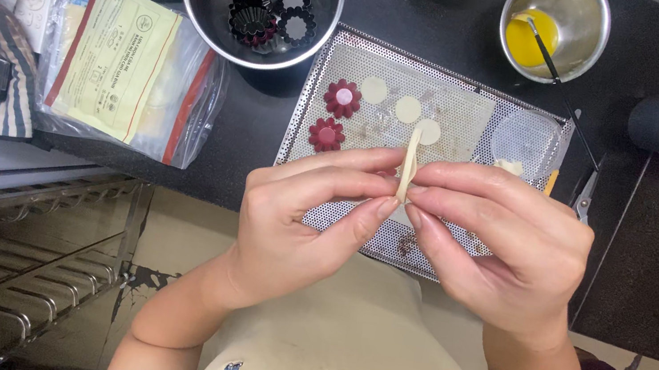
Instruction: The person pinches and flattens pieces of dough by hand, then presses the flattened dough into flower-shaped molds on a tray. They use a brush to apply yellow liquid from a bowl into the molds and to the dough, then press the dough into the mold and set the molded pieces on the mesh tray.
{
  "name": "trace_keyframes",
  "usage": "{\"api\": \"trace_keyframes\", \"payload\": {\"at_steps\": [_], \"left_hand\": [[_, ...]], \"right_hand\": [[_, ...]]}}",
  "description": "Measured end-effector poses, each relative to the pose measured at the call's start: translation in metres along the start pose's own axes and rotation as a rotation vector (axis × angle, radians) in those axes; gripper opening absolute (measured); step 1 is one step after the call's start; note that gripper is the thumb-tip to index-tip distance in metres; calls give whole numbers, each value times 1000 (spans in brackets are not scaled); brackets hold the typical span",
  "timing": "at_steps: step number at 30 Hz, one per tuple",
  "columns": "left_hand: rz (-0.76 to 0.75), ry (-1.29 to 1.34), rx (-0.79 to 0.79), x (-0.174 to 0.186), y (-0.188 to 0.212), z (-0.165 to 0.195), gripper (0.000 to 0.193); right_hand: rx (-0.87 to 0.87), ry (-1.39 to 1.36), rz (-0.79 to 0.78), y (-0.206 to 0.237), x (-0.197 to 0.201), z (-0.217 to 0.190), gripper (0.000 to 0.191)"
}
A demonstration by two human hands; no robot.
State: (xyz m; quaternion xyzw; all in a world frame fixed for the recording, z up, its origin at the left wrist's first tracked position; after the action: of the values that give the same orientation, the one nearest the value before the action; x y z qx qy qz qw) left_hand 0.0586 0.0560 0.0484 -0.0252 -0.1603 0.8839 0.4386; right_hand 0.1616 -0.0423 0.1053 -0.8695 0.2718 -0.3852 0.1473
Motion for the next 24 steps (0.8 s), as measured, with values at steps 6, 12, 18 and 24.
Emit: {"api": "trace_keyframes", "payload": {"at_steps": [6,12,18,24], "left_hand": [[-35,-81,-33,0,-3,9,16],[-39,-164,-59,1,-6,15,15],[-67,-238,-102,0,-6,24,15],[-66,-222,-74,-2,-8,23,16]], "right_hand": [[8,7,-4,-4,2,-2,17],[16,14,-22,-7,1,-5,17],[-9,28,-61,-6,0,-3,15],[-57,-16,-98,-1,-2,5,15]]}}
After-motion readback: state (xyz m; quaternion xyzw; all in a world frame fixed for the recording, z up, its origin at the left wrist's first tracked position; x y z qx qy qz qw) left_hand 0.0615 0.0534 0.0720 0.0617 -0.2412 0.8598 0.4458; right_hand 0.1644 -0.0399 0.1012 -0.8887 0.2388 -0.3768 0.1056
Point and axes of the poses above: each hand's wrist, its own y-axis away from the middle knuckle, its own x-axis out of the back of the hand, z = x × y, the point moved 10 cm from there along -y, towards the middle knuckle, and after that the axes turned 2 degrees about x, right-handed, at the moved point
